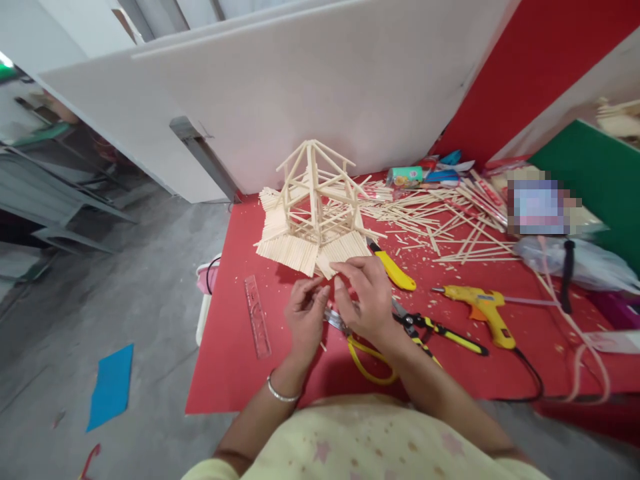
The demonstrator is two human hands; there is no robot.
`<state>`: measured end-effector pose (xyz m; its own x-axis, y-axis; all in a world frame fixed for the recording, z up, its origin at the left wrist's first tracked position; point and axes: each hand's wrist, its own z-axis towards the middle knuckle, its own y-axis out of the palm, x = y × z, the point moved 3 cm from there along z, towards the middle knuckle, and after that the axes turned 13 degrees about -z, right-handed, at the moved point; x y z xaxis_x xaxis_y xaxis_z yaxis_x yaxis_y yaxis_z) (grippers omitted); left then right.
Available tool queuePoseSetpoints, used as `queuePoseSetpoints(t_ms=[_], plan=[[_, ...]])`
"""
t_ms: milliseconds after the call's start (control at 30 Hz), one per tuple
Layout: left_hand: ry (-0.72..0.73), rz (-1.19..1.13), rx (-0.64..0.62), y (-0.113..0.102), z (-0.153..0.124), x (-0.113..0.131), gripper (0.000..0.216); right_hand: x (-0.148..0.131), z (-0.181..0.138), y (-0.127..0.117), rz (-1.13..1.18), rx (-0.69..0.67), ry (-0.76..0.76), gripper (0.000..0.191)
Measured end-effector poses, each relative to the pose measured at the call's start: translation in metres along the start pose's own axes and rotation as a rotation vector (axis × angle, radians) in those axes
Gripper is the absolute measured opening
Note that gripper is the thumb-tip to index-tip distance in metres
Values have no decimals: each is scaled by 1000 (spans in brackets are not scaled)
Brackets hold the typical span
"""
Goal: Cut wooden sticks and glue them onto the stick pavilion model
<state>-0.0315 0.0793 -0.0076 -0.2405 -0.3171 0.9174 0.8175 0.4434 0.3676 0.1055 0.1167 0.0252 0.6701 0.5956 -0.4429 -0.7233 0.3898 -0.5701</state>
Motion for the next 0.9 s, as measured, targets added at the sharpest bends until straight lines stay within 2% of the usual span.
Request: queuePoseSetpoints(t_ms=[67,200,333,400,500,600,700,767,900], plan=[[-3,41,-2,-8,-2,-1,19,13,-11,-8,6,16,49,26],[-153,43,-47,-26,-13,-10,18,36,-37,-26,-57,-49,185,7],[-196,98,-86,-40,-21,-11,18,40,-54,-33,-194,-188,191,25],[-190,125,-95,-45,-21,-9,17,37,-58,-28,-267,-331,170,27],[-142,228,-89,-55,-20,-4,18,33,-60,-16,-389,-581,193,21],[-52,399,-68,-66,-20,1,19,30,-58,-4,-505,-718,204,18],[-22,503,-123,-71,-20,0,34,31,-56,9,-581,-765,193,17],[34,548,-180,-69,-18,0,36,33,-58,17,-615,-783,184,18],[166,601,-217,-61,-10,1,12,38,-64,24,-643,-785,180,21]])
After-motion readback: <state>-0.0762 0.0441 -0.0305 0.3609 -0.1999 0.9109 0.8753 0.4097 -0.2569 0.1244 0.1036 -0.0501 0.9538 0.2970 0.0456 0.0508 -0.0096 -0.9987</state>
